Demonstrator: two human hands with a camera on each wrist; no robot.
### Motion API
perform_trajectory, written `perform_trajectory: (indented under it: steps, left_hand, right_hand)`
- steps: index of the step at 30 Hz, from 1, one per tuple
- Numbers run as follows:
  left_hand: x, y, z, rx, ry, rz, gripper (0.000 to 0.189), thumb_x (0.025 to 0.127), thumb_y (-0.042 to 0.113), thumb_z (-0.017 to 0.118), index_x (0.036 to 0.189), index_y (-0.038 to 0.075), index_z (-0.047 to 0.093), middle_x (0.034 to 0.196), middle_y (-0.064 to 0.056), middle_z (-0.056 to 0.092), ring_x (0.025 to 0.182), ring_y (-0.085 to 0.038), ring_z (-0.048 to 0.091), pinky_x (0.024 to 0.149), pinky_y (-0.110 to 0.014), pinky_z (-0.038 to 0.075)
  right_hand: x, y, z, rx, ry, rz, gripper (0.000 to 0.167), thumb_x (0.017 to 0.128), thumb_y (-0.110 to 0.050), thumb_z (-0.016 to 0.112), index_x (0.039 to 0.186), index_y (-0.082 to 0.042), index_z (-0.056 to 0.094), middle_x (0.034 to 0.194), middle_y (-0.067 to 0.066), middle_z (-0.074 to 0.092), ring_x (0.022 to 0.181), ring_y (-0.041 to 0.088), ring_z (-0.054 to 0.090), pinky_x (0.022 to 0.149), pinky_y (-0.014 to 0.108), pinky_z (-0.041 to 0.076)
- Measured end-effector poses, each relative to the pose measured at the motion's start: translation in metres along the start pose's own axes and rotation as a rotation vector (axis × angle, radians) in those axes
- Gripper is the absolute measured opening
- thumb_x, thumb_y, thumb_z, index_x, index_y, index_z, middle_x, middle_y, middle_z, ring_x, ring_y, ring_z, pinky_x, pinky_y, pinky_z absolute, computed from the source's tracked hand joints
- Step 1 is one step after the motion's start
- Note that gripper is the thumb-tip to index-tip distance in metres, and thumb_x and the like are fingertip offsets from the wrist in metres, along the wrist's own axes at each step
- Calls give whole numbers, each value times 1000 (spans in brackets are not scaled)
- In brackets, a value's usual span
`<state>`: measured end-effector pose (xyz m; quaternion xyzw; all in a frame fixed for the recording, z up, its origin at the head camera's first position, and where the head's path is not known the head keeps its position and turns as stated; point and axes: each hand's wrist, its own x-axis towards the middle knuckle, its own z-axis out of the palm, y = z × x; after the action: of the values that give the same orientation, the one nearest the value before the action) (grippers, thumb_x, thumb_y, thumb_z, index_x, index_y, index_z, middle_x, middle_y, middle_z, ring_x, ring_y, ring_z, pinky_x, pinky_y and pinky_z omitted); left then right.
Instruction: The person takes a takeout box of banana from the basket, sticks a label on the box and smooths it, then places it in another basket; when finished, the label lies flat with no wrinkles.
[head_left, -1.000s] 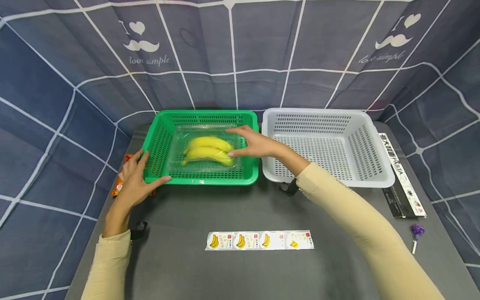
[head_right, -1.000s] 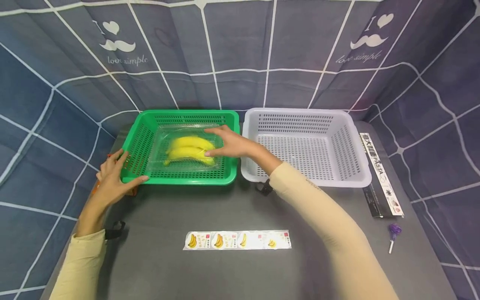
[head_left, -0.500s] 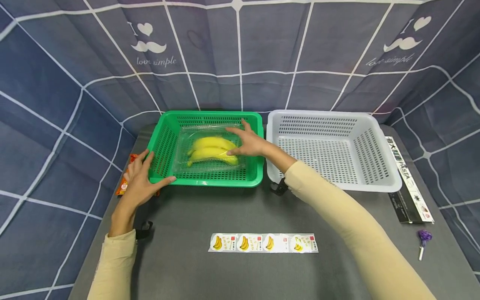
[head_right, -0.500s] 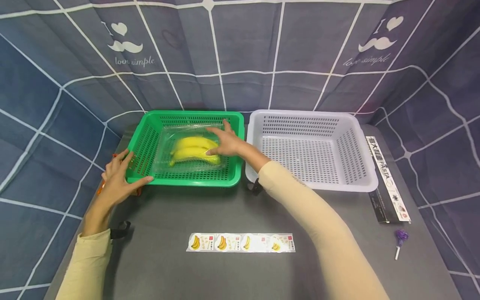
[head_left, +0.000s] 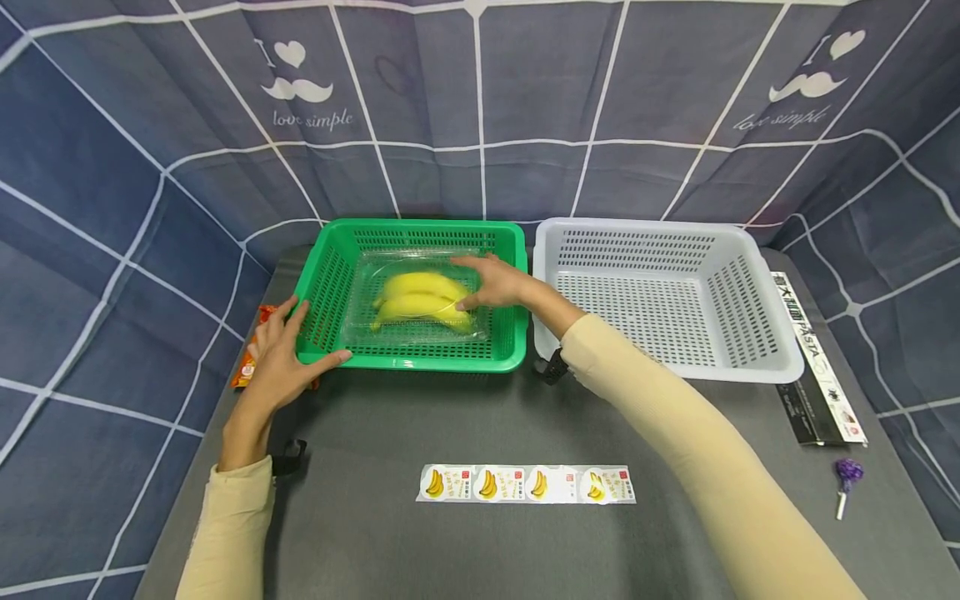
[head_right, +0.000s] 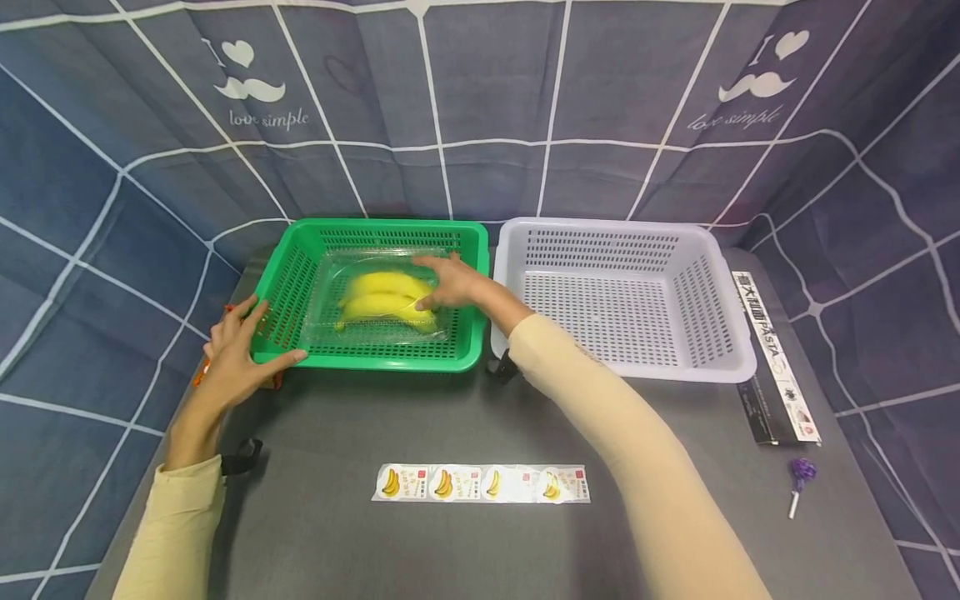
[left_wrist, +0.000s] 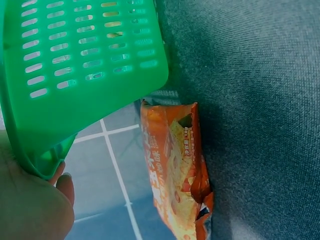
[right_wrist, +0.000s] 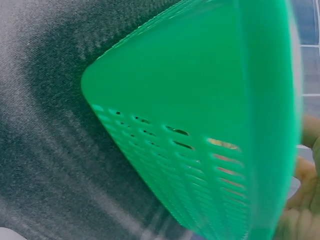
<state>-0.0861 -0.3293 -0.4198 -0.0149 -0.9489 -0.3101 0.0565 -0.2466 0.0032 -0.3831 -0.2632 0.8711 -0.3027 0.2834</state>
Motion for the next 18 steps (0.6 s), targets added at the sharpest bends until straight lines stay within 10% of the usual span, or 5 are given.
perform_trajectory:
  steps: [4, 18]
  left_hand:
    - [1, 0, 0, -4, -7, -7, 105, 80, 44, 79, 157, 7, 19, 162, -16, 9, 141, -51, 8, 99, -69, 6]
    - [2, 1, 0, -6, -18, -30, 105, 80, 44, 78, 157, 7, 16, 163, -15, 7, 143, -49, 4, 101, -71, 4]
  right_hand:
    - [0, 0, 3, 147, -31, 44, 85, 89, -22, 74, 157, -29, 22, 161, 25, -13, 90, 40, 69, 76, 47, 58]
    - [4, 3, 6, 274, -43, 55, 84, 89, -21, 73, 156, -34, 23, 160, 23, -19, 87, 41, 70, 72, 49, 59]
